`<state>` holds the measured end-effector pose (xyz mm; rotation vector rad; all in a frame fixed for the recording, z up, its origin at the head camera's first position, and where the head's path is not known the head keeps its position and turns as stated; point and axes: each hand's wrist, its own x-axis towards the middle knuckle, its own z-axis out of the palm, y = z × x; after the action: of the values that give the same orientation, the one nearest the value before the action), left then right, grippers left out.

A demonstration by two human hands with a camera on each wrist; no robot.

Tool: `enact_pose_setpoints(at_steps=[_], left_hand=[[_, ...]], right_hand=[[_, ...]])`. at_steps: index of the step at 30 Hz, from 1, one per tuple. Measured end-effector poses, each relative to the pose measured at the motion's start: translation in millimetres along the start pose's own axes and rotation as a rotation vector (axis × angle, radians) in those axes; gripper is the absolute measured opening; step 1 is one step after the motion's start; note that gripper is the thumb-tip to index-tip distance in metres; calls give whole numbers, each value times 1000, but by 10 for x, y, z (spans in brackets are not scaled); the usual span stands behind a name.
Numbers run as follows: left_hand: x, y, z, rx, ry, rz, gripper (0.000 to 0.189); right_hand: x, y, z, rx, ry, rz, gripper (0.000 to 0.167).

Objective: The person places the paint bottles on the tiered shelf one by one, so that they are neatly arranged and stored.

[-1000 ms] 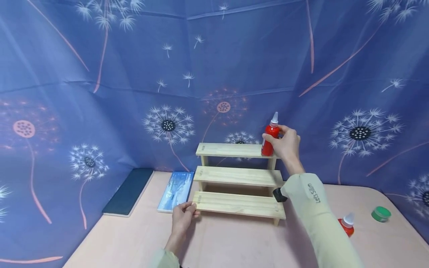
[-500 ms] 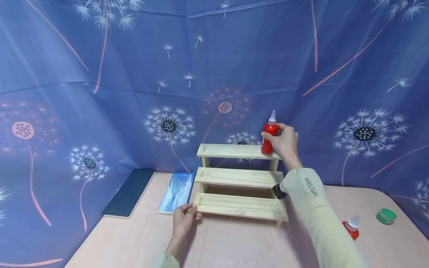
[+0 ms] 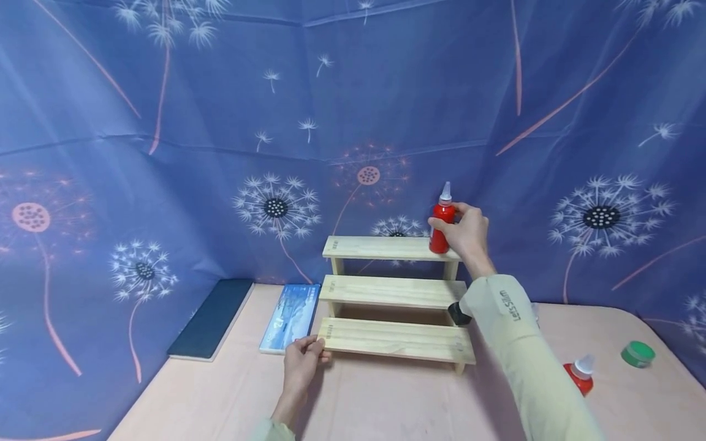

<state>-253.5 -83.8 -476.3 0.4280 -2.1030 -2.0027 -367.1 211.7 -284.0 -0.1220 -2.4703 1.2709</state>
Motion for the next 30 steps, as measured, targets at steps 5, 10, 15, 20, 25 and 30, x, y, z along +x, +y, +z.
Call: enact_pose_setpoints(at_steps=[5, 10, 15, 20, 25, 30], left_hand=[[-29, 40, 30, -20, -7, 18, 26], [-43, 74, 48, -22, -7, 21, 27], [-71, 49, 61, -16, -14, 9, 28], [-91, 37, 63, -9, -17, 14, 28], [-74, 19, 41, -1, 4, 13, 27], [-60, -13, -2, -14, 22, 15, 26]], right_hand=[[-23, -52, -62, -3, 3, -24, 68], [-51, -60, -109, -12, -4, -46, 70], [-105, 19, -128, -32, -40, -28, 82], [-221, 92, -146, 3, -73, 16, 95], [-386, 146, -174, 26, -85, 5, 96], [-587, 191, -178, 47, -104, -13, 96]])
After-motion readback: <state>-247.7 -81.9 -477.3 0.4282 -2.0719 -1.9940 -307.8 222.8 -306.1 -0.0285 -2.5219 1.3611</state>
